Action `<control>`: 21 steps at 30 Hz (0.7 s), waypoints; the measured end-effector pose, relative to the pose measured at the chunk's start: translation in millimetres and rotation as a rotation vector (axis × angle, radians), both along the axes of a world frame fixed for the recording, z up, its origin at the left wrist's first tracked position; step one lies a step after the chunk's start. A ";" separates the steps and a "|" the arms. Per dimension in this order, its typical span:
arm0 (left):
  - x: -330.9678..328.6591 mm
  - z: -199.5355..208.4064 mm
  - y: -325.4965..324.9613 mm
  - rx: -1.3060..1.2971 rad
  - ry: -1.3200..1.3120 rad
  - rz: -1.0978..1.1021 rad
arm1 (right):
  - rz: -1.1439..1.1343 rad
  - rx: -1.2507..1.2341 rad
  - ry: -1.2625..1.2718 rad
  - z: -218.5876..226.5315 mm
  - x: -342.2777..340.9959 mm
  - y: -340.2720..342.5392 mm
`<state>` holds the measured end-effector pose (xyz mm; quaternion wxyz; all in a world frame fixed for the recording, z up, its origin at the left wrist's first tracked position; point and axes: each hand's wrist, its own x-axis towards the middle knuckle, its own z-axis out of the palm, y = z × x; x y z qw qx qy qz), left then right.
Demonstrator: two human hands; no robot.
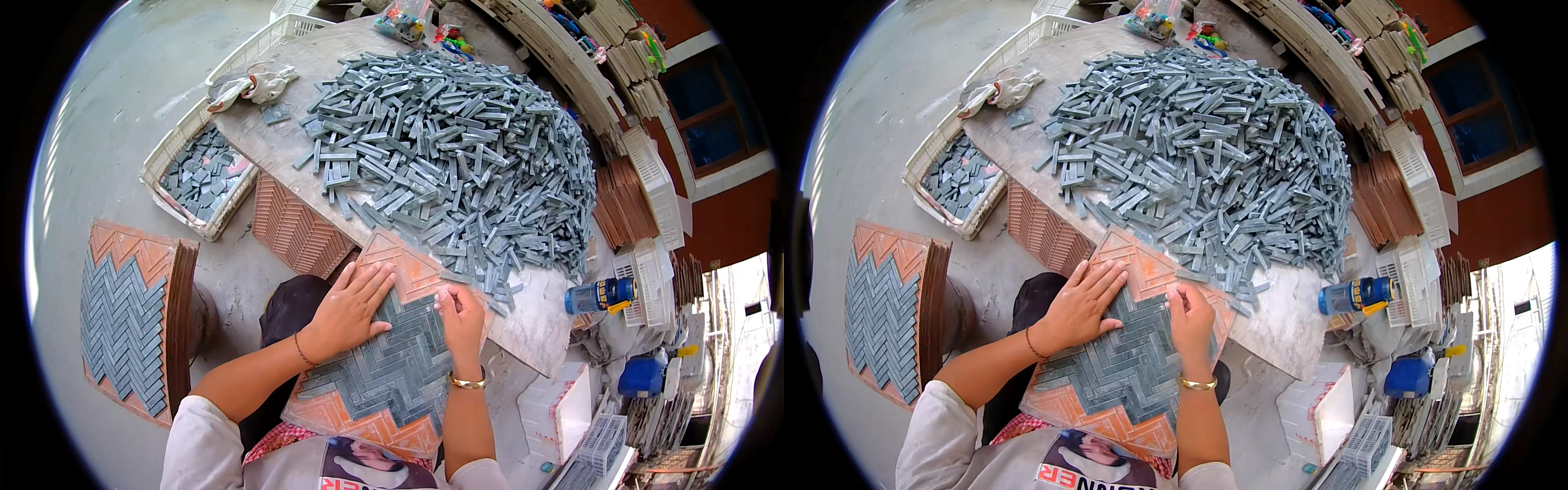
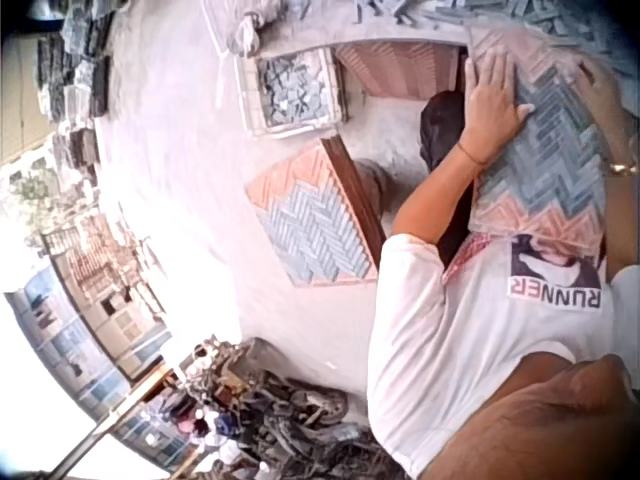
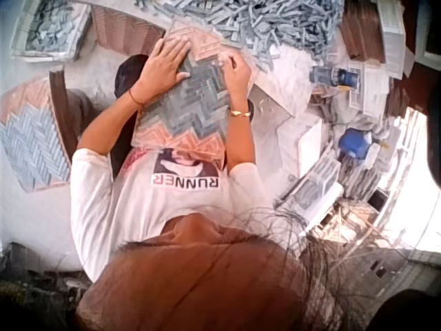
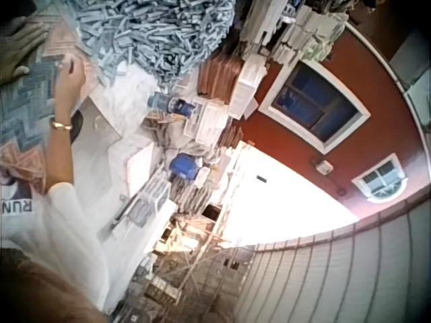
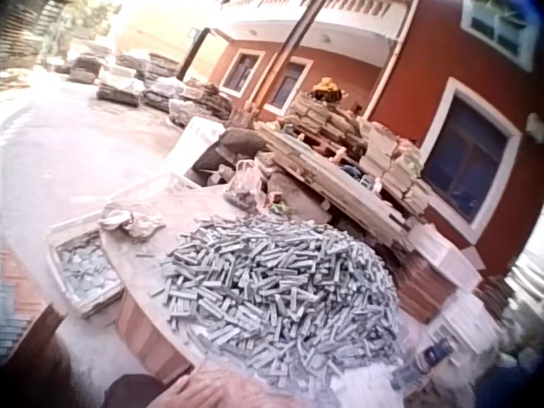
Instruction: The person arranges small gray rectangular tiles by hand onto an orange board to form a herringbone pattern. The person picks tiles from a nearby pile, places them in sequence, and occasionally adjusts their position before completing the board.
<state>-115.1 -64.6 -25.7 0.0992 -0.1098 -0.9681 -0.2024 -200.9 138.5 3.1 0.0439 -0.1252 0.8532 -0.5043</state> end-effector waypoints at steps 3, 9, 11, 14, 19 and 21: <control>-3.6 -2.6 2.8 -0.043 -0.013 -0.013 | -0.090 -0.048 0.004 -2.2 20.5 32.0; 6.9 7.7 17.3 -0.180 0.037 -0.099 | -0.317 -0.083 -0.010 4.4 71.2 88.6; 15.4 8.9 27.7 -0.091 -0.068 -0.212 | -0.343 -0.068 0.014 1.6 83.9 105.9; 20.3 9.1 33.9 -0.126 -0.118 -0.238 | -0.368 -0.020 0.081 -1.4 96.4 125.8; 24.7 9.6 47.3 -0.153 -0.128 -0.281 | -0.457 -0.035 0.081 -9.3 108.0 145.4; 29.9 9.9 60.0 -0.159 -0.126 -0.327 | -0.463 -0.026 0.089 -14.6 112.3 148.2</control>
